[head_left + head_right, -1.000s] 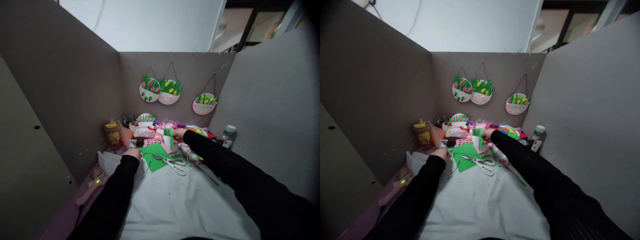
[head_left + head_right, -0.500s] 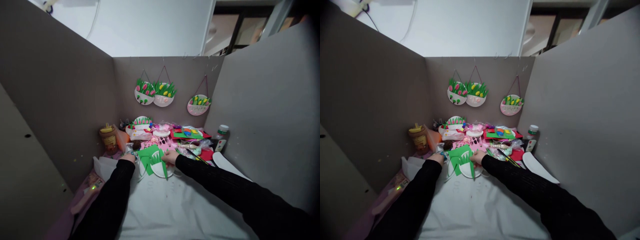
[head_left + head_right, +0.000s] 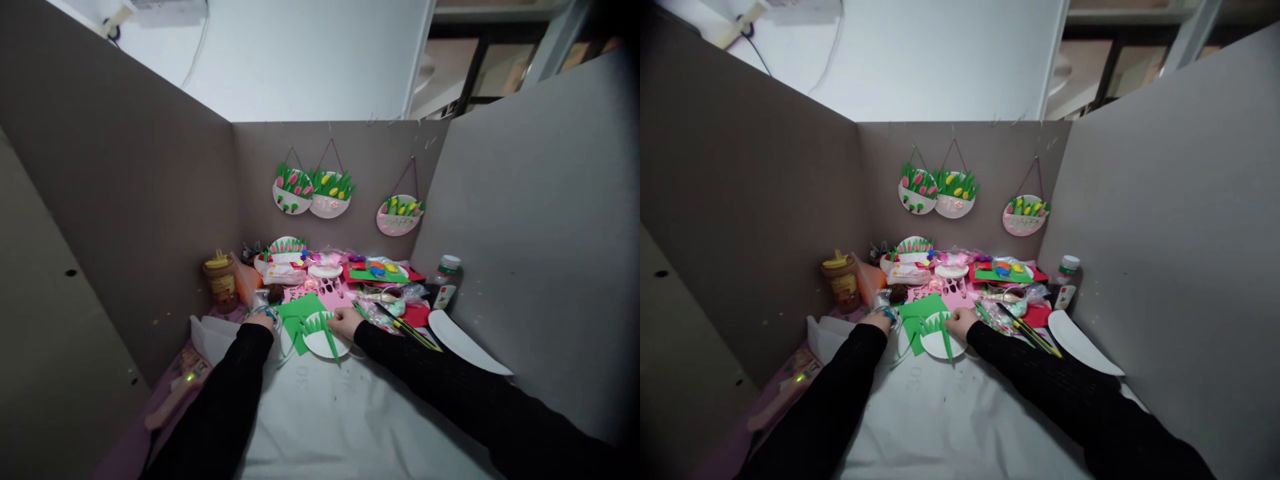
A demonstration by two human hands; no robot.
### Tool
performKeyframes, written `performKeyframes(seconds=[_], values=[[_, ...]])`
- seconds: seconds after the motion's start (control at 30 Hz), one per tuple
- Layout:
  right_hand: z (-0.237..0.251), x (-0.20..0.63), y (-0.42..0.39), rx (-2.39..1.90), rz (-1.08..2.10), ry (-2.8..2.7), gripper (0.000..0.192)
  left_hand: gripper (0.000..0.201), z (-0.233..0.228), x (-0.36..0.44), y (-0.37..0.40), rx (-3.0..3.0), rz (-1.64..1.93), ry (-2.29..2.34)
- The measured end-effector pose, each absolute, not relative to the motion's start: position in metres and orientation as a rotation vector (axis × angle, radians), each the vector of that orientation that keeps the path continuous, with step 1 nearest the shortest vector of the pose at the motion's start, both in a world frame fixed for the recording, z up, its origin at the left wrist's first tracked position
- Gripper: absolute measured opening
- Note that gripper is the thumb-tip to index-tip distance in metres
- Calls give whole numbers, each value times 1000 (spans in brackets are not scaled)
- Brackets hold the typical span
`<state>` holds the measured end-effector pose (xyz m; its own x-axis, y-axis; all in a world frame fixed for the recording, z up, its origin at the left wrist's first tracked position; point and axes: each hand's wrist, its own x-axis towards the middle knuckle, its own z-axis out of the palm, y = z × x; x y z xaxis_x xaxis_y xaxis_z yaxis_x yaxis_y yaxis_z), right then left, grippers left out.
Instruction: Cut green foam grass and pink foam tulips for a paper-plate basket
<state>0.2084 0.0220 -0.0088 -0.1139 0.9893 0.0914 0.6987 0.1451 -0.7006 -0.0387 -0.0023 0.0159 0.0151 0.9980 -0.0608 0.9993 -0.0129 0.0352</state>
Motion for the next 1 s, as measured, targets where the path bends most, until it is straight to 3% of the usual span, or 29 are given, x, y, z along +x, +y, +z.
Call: performKeyframes(seconds=[0.2,0.3,0.37,0.5,0.57,0.7,0.83,1.0], values=[[13,211,-4,-1316,569,-1954,23,22,33,-38,-6,2248,283,2162],[27,212,-22,-1143,513,-1999,23,17,44,-26,-13,2256,888,1906],[36,211,-32,-997,493,-2039,21,15,44,-14,-20,2150,1110,1583],[46,208,-46,-813,397,-2028,11,21,38,10,-36,1928,1094,1060],[47,207,-50,-808,339,-1983,16,22,38,18,-43,1880,1039,931],[44,207,-52,-834,214,-1957,30,25,41,23,-52,1900,916,853],[41,210,-51,-801,176,-1962,17,24,42,23,-53,1936,894,810],[38,212,-49,-850,198,-1847,15,22,41,21,-49,1957,869,830]])
